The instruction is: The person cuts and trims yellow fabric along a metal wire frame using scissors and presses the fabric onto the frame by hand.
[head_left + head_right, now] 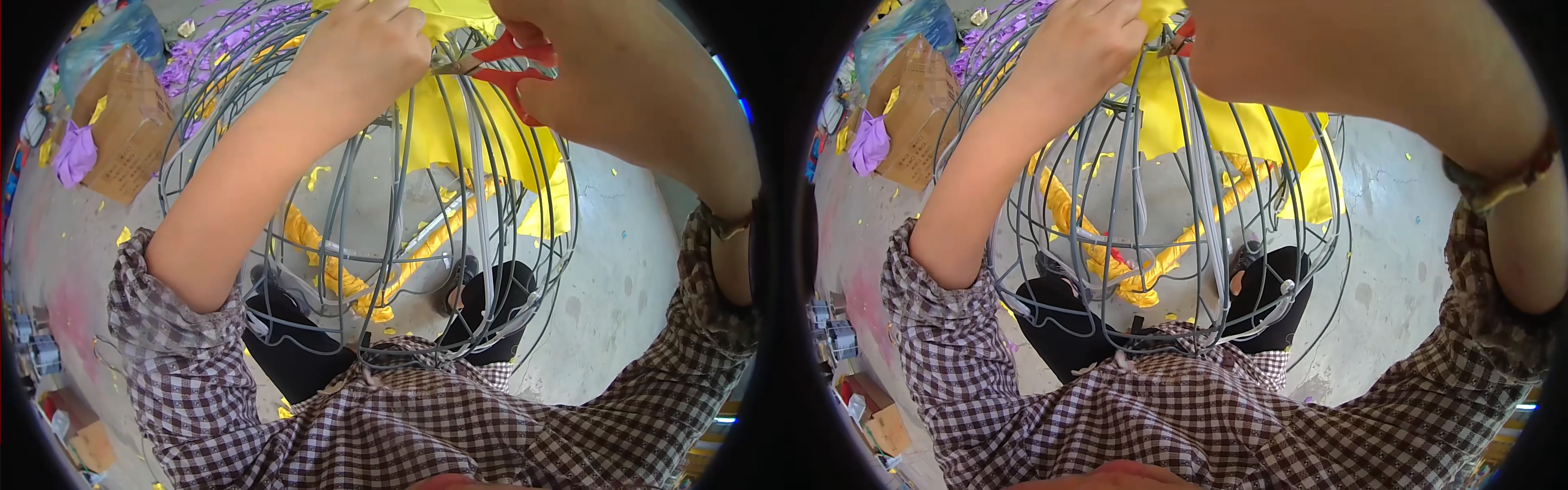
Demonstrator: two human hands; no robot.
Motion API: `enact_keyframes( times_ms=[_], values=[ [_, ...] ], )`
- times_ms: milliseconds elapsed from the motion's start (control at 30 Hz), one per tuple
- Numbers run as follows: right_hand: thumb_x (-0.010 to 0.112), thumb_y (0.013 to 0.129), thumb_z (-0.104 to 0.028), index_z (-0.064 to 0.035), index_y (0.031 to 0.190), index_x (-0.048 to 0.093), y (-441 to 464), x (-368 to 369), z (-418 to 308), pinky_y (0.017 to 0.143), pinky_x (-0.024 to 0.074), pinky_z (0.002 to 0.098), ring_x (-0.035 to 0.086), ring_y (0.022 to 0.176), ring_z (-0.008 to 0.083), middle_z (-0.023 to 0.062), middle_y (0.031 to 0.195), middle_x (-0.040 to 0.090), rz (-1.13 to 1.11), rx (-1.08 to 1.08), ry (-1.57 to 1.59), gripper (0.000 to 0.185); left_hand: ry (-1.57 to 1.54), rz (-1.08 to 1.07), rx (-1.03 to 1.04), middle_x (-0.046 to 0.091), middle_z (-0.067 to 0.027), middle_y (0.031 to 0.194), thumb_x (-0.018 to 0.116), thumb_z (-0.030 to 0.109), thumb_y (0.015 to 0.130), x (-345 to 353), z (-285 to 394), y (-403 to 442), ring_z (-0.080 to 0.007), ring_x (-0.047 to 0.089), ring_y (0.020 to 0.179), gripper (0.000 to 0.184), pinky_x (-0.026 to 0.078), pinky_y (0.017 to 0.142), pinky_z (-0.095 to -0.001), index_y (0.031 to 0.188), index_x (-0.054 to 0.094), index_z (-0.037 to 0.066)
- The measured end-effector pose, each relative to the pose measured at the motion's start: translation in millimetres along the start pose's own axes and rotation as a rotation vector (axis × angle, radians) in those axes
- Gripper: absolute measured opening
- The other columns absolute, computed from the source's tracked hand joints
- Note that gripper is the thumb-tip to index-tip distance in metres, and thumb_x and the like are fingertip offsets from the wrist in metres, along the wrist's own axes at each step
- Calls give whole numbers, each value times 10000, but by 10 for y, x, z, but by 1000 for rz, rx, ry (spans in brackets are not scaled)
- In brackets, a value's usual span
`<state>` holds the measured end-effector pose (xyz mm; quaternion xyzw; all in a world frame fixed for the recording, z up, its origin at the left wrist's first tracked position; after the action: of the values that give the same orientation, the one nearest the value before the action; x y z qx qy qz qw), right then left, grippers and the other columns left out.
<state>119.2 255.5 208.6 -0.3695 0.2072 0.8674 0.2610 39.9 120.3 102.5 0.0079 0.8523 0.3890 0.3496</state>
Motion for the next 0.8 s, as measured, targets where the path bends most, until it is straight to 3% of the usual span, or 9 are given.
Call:
enact_keyframes(
  times_ms=[167, 300, 333, 467, 500, 633, 800],
  values=[
    [596, 826, -156, 22, 782, 675, -61, -121, 6, 647, 513, 348, 567, 638, 259, 115, 757, 646, -34, 22, 28, 200, -109, 25, -77, 580, -96, 861, 613, 132, 796, -50, -78, 14, -261, 535, 851, 87, 430, 780, -365, 839, 638, 61],
    [600, 837, -169, 20, 798, 672, -48, -146, 68, 649, 512, 343, 566, 644, 255, 116, 775, 641, -73, 53, 57, 206, -760, -25, -476, 566, -117, 872, 602, 95, 784, 32, -270, 21, -288, 533, 853, 78, 442, 796, -362, 835, 633, 44],
    [602, 840, -172, 19, 802, 671, -24, -180, 68, 649, 512, 342, 566, 646, 254, 116, 780, 640, -85, 60, 64, 207, -759, -26, -472, 566, -117, 872, 602, 95, 784, 31, -263, 24, -288, 533, 853, 78, 442, 796, -362, 835, 633, 44],
    [606, 851, -185, 17, 818, 667, 272, -283, -210, 651, 510, 337, 566, 653, 250, 117, 799, 635, -130, 72, 89, 214, -826, 224, -644, 552, -133, 873, 590, 70, 771, -52, -292, -36, -309, 529, 855, 67, 447, 814, -359, 809, 629, 30],
    [607, 854, -189, 16, 822, 666, 344, -298, -246, 651, 510, 336, 566, 655, 249, 118, 803, 634, -140, 73, 95, 216, -822, 225, -646, 552, -133, 873, 590, 70, 771, -69, -296, -49, -309, 529, 855, 67, 447, 814, -359, 809, 629, 30],
    [612, 865, -202, 14, 838, 663, 345, -317, -239, 653, 509, 331, 565, 662, 245, 118, 822, 629, -185, 76, 120, 223, -394, 104, -306, 551, -134, 880, 604, 77, 763, -150, -197, -45, -306, 529, 853, 60, 447, 809, -360, 787, 634, 30],
    [617, 879, -218, 11, 858, 658, -14, -221, 59, 655, 508, 325, 564, 671, 240, 120, 845, 623, -253, 104, 152, 233, -22, 95, -158, 548, -127, 879, 607, 56, 747, -357, 15, 23, -305, 526, 855, 36, 454, 798, -362, 756, 636, 38]
  ],
)
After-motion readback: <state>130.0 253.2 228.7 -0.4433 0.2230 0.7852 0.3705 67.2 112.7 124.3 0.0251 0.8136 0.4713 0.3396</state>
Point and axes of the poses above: each hand's wrist, its own y-axis towards the middle knuckle, its own x-axis out of the palm, z = x × y, the point moved 3 cm from there along y, towards the middle knuckle
